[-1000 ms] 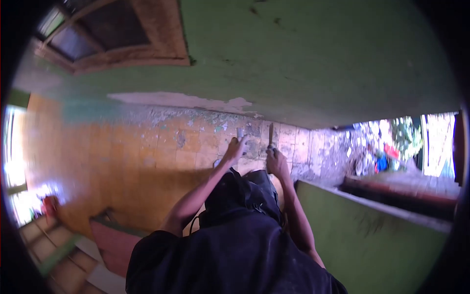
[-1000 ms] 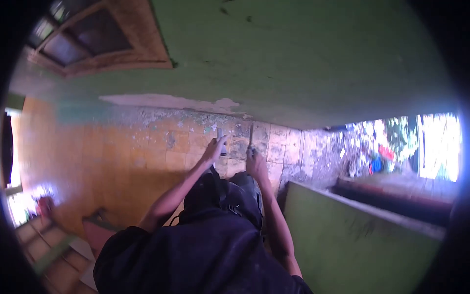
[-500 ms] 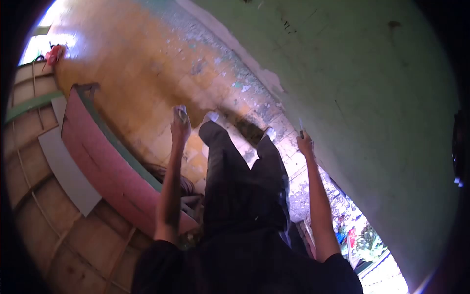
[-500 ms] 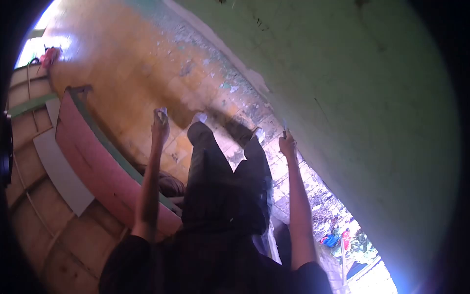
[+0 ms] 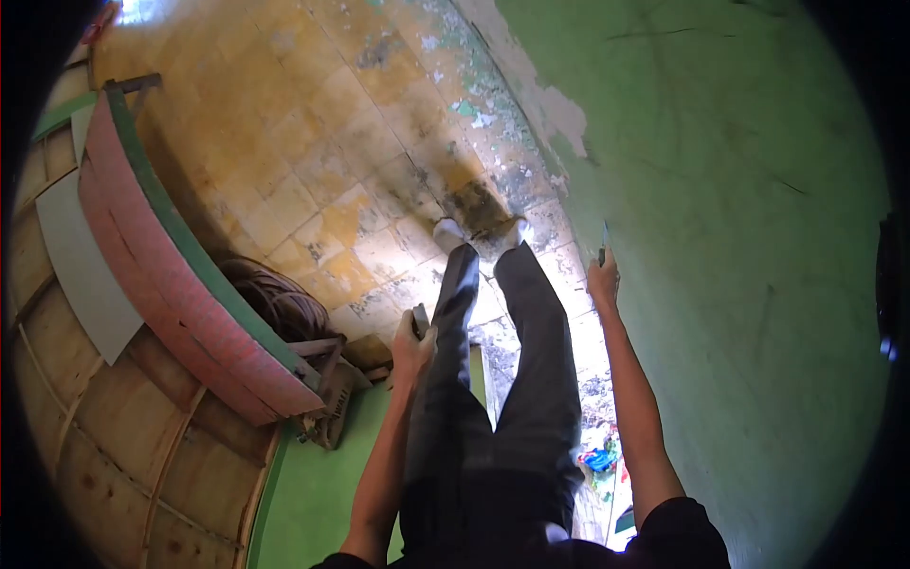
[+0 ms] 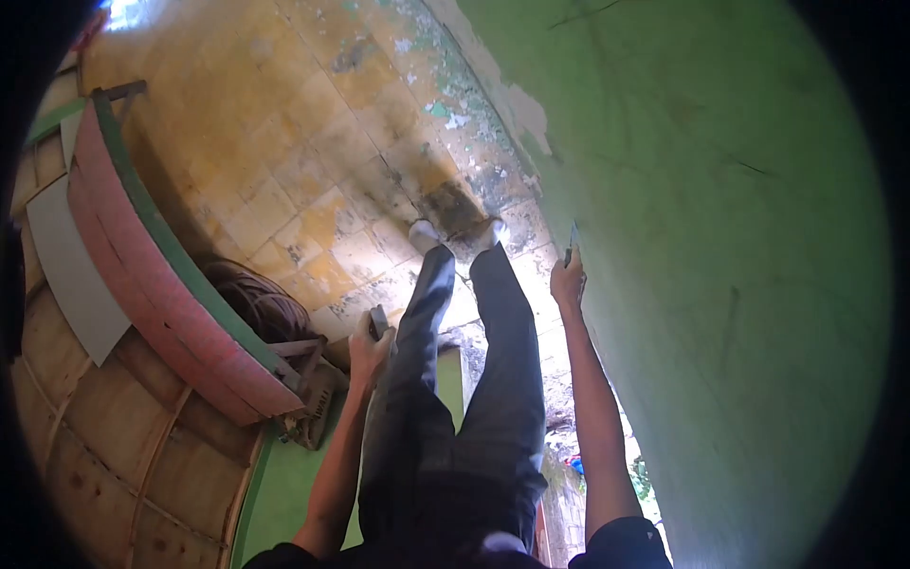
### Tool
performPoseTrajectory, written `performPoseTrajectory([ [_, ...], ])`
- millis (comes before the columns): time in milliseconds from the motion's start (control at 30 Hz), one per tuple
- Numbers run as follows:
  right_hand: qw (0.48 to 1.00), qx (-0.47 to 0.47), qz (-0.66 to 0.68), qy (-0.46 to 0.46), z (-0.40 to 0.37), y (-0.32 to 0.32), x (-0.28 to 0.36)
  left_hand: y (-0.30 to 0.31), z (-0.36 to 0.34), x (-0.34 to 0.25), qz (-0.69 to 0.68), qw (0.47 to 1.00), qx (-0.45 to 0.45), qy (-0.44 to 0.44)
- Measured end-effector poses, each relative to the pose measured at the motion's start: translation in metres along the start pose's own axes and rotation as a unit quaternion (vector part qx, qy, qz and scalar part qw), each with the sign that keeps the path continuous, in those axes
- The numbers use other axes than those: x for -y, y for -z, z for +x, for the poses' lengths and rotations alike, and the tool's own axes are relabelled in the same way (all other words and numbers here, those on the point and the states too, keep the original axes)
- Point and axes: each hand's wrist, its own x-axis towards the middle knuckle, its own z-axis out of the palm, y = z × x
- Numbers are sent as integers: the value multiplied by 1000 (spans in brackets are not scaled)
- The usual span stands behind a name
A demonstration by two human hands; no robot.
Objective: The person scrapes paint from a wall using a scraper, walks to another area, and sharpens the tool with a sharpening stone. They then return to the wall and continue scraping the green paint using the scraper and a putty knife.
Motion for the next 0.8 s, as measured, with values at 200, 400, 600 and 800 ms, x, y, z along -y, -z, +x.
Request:
performPoseTrajectory([
  [200, 997, -50, 7, 66, 96, -114, -38, -40, 14, 61, -21, 997, -6, 71],
  [400, 995, 5, 17, 93, 194, -212, -20, -99, 50, 63, -82, 991, -30, 99],
  [600, 987, -20, 145, 60, 82, -130, -38, -145, 51, 51, -141, 983, 25, 114],
  [800, 985, -32, 66, 154, 148, -176, -37, -145, 53, 49, -163, 980, 20, 114],
])
